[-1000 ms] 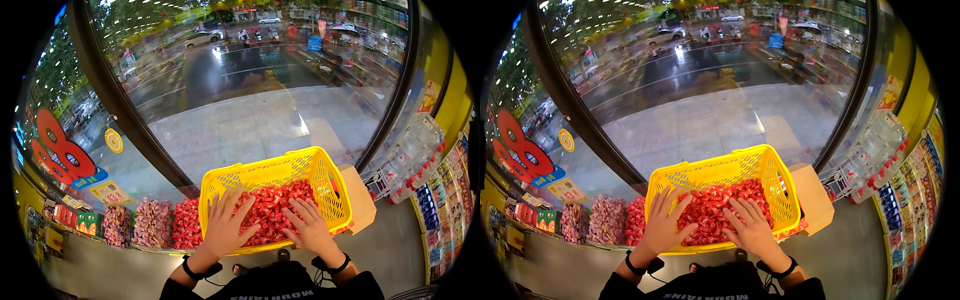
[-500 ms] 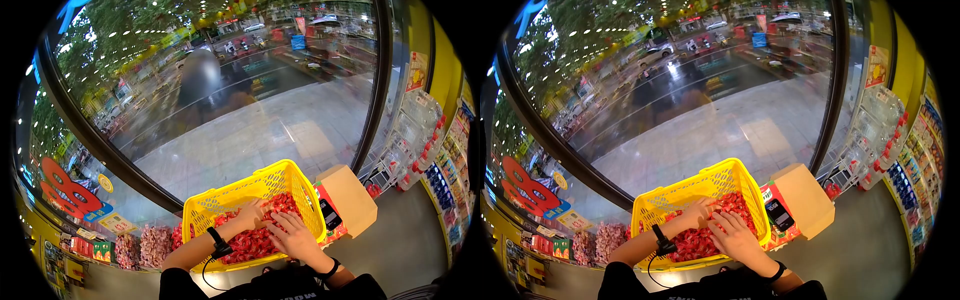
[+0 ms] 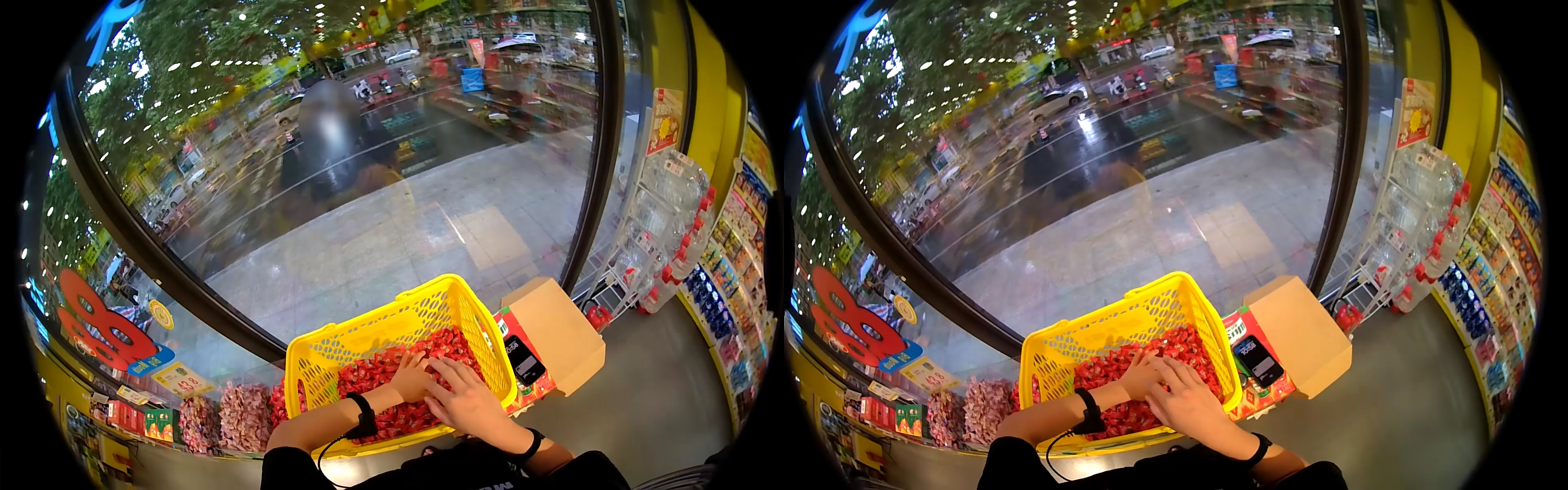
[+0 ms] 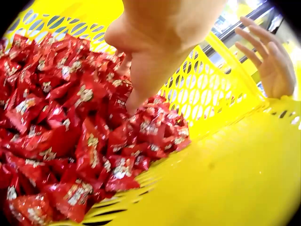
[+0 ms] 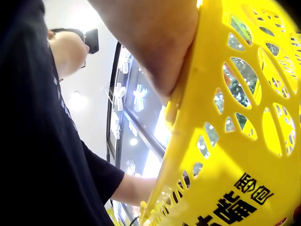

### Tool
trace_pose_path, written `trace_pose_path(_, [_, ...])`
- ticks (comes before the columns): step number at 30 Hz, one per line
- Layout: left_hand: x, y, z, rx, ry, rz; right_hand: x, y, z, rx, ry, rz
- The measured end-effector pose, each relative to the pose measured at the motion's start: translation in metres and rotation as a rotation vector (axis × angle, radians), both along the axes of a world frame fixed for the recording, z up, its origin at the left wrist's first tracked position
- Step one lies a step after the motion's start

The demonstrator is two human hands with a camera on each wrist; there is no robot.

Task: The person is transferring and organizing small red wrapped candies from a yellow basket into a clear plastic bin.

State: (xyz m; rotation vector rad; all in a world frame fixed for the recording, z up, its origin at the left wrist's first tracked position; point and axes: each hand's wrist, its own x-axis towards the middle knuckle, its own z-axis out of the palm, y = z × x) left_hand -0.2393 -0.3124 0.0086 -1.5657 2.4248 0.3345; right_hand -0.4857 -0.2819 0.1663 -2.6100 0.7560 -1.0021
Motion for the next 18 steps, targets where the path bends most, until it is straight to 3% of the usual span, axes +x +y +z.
trace_pose_path(10, [-0.023,0.026,0.204,-0.291,0.365,-0.014,0.0,0.001,-0.004,0.063,-0.076,-0.124])
trace_pose_path(15, [-0.023,0.072,0.224,-0.365,0.622,-0.046,0.005,0.006,0.014,0.132,-0.023,-0.078])
trace_pose_path(18, [-0.017,0.097,0.221,-0.446,0.712,-0.045,0.013,0.007,0.009,0.135,-0.101,0.101])
